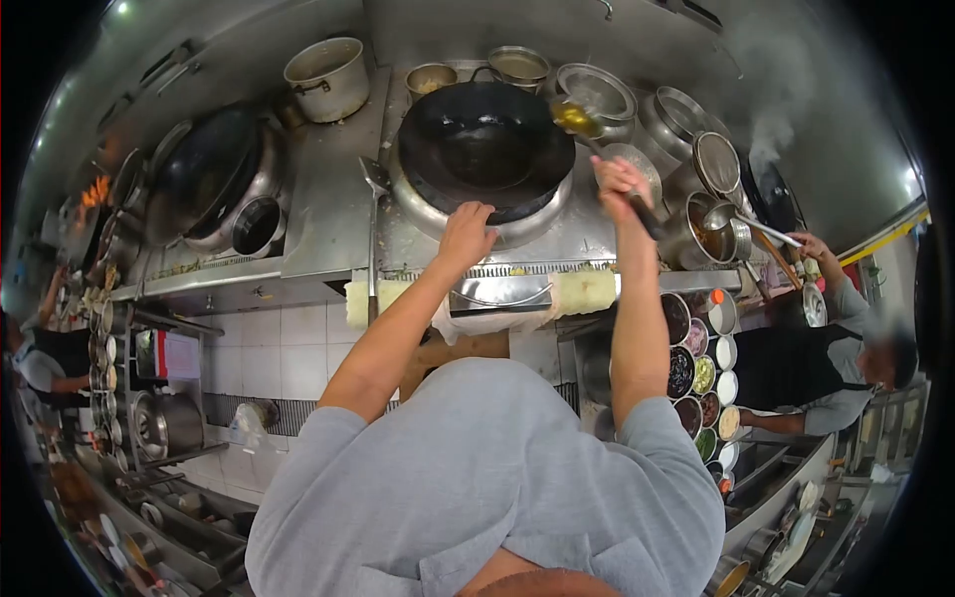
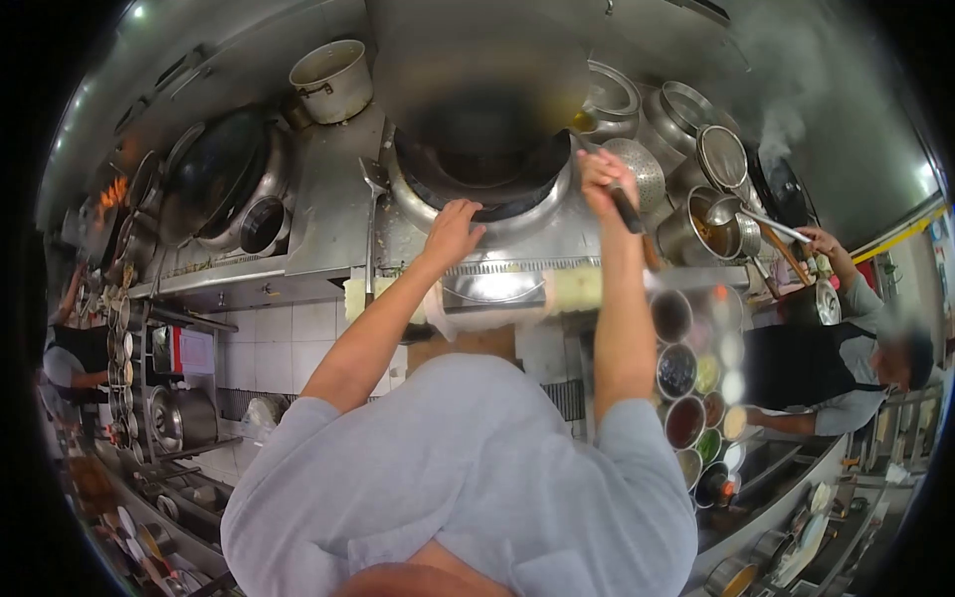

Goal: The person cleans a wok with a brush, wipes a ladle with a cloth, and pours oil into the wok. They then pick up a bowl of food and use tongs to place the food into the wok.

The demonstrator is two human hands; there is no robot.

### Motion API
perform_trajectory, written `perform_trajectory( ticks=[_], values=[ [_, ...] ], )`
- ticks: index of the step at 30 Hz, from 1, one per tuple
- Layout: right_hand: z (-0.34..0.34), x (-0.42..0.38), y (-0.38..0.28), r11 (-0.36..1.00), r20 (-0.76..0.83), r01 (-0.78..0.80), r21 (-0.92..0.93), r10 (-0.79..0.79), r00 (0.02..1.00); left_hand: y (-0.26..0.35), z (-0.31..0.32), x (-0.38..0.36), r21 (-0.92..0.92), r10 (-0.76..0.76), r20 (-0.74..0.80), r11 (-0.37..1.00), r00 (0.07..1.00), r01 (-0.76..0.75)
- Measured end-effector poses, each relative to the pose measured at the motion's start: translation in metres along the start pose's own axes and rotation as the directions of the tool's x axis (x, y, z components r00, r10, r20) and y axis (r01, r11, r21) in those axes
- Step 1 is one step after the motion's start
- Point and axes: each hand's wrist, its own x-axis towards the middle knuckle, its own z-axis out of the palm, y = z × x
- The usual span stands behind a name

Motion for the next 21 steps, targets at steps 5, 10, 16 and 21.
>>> perform_trajectory(
  ticks=[5,10,16,21],
  values=[
    [-0.055,0.064,0.035,0.958,-0.178,-0.239,-0.158,0.210,0.961,0.000,-0.009,-0.024,0.010,0.151,-0.239,0.988,0.959,-0.153],
    [-0.023,0.072,0.059,0.353,-0.441,-0.386,-0.852,-0.091,0.893,0.010,-0.057,-0.111,-0.221,-0.038,-0.308,0.975,0.950,-0.033],
    [-0.032,0.065,0.064,0.239,-0.236,-0.179,-0.954,-0.236,0.943,-0.003,-0.055,-0.160,-0.345,-0.395,-0.273,0.891,0.877,0.294],
    [-0.069,0.085,0.051,0.931,0.006,-0.080,-0.357,0.088,0.996,0.041,-0.069,-0.132,-0.511,-0.313,-0.374,0.855,0.873,0.088]
  ],
)
